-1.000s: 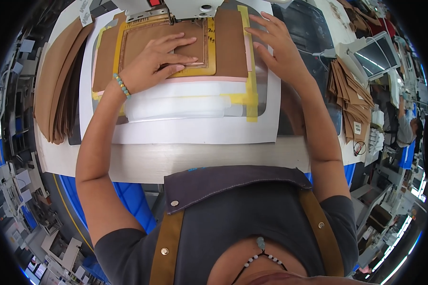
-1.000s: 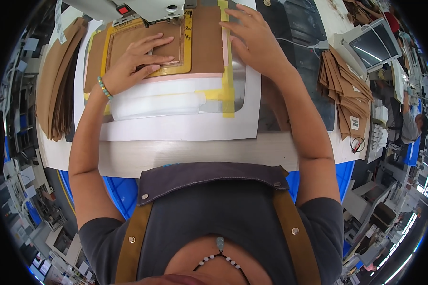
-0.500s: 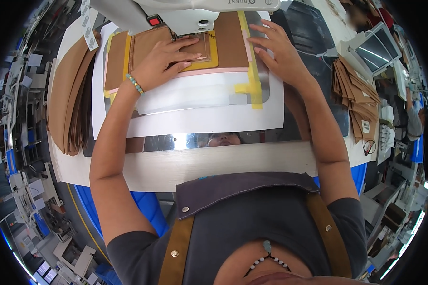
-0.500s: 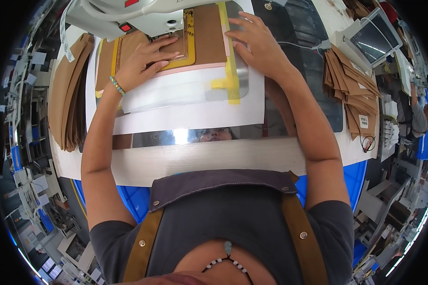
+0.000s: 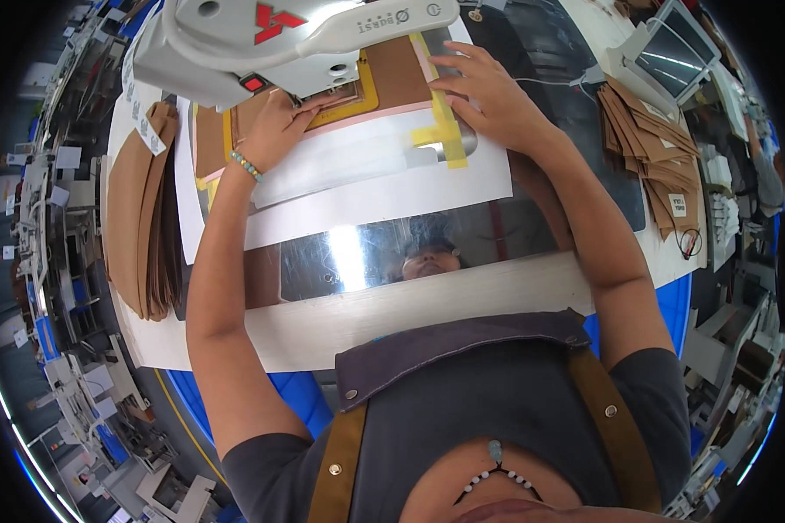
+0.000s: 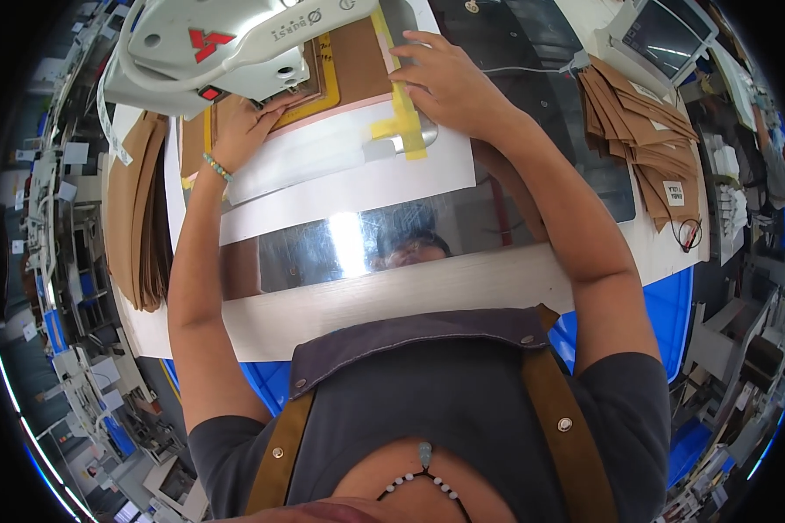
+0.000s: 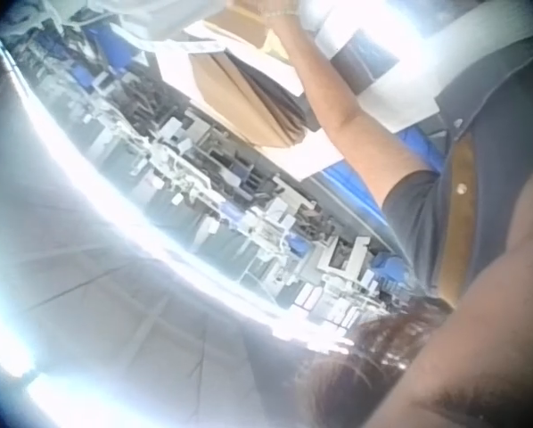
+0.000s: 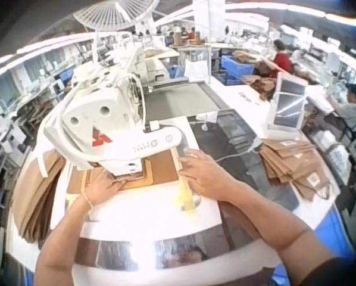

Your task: Sewing a brand label onto a leather piece using an industrial sewing machine.

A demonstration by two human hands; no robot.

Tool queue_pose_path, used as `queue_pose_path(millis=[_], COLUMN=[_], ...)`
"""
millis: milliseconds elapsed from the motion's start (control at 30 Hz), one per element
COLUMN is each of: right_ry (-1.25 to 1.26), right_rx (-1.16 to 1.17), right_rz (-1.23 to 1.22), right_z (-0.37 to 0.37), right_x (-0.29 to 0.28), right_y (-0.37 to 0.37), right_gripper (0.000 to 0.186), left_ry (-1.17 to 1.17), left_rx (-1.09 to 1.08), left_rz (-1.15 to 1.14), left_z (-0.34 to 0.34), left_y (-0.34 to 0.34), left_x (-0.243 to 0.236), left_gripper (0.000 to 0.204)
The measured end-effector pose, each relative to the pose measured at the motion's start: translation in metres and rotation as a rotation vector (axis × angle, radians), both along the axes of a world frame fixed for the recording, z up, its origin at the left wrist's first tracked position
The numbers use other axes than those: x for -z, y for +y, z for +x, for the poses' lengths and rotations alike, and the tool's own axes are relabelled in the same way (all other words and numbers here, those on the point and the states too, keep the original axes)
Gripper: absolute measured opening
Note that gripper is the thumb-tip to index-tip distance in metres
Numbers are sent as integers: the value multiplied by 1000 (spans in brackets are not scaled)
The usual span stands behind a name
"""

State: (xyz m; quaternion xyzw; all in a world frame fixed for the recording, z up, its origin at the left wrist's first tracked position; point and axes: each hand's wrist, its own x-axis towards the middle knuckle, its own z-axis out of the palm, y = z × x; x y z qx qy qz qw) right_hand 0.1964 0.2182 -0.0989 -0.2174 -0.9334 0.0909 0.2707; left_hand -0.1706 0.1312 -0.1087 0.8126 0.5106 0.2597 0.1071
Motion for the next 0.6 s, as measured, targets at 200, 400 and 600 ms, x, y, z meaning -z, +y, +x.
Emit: queue_pose_path(millis=[200, 400, 600], right_ry=[-27, 24, -85], right_rx=[-45, -154, -90], right_rz=[-42, 26, 479], right_z=[4, -10, 10], right_x=[3, -12, -31], right_y=[2, -24, -16], right_gripper=[25, 22, 20], left_ry=[5, 131, 284], left_rx=[-164, -506, -610], left_rz=[50, -120, -5], left_z=[-15, -124, -168], left_y=[-7, -54, -76], left_x=[-11, -1, 20], left_gripper=[30, 36, 52])
